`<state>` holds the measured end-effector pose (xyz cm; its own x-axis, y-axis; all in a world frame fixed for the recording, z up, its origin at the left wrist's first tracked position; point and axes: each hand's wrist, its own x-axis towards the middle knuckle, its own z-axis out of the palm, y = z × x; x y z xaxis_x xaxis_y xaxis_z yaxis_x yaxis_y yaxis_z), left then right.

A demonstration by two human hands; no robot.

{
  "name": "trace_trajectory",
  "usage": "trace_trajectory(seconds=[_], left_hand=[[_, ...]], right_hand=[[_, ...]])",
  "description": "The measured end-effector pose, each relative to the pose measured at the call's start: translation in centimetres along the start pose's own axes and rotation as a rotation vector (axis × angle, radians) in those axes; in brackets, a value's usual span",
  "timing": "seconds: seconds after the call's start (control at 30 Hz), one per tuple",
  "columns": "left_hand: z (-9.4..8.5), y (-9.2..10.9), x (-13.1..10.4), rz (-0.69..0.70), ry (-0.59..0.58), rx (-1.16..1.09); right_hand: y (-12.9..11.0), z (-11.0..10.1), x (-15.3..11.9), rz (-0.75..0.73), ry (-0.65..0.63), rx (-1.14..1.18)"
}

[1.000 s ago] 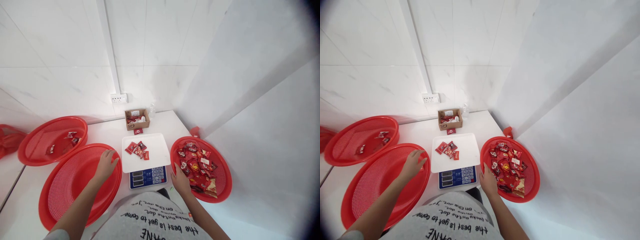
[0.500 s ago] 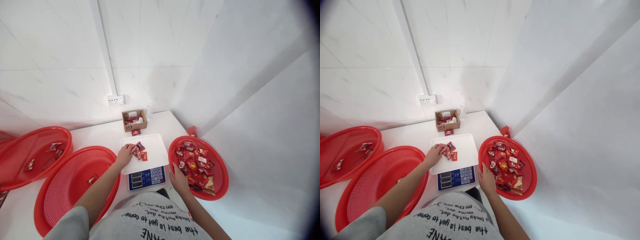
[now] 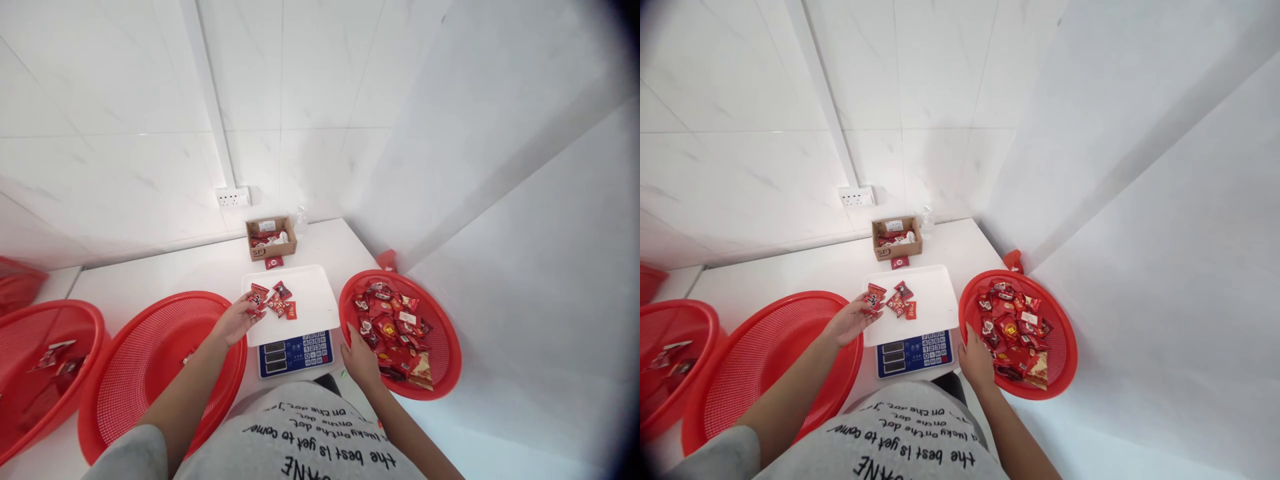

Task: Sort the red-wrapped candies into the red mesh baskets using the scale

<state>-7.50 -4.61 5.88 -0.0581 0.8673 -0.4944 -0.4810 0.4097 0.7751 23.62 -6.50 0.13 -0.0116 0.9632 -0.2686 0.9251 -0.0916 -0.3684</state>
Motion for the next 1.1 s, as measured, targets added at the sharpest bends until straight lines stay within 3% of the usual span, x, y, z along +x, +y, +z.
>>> trace_trajectory(seconds=[0.1,0.33,0.5,0.87,1.1], left_hand=[[0.2,0.2,-0.9,-0.009,-0.031,-0.05],[0.6,0.5,-1.9,0.011,0.016,0.005],[0.2,0.5,-2.4,0.102,0.039,0.061],[-3.7,0.7,-4.2,0.227,0.245,0.311],[-6.5,0.5,-5.4,0.194,0.509,0.609]], right_hand=[[0.0,0.0,0.0,-0.003,0.001,0.001],[0.0,0.0,0.1,0.022,-0.014,-0.017],[0.2,0.2,0.2,0.008,-0.002,-0.005],[0.1,0.1,0.1,-0.005,0.007,-0.002],[0.0,0.1,0.1,-0.008,0.003,-0.045]])
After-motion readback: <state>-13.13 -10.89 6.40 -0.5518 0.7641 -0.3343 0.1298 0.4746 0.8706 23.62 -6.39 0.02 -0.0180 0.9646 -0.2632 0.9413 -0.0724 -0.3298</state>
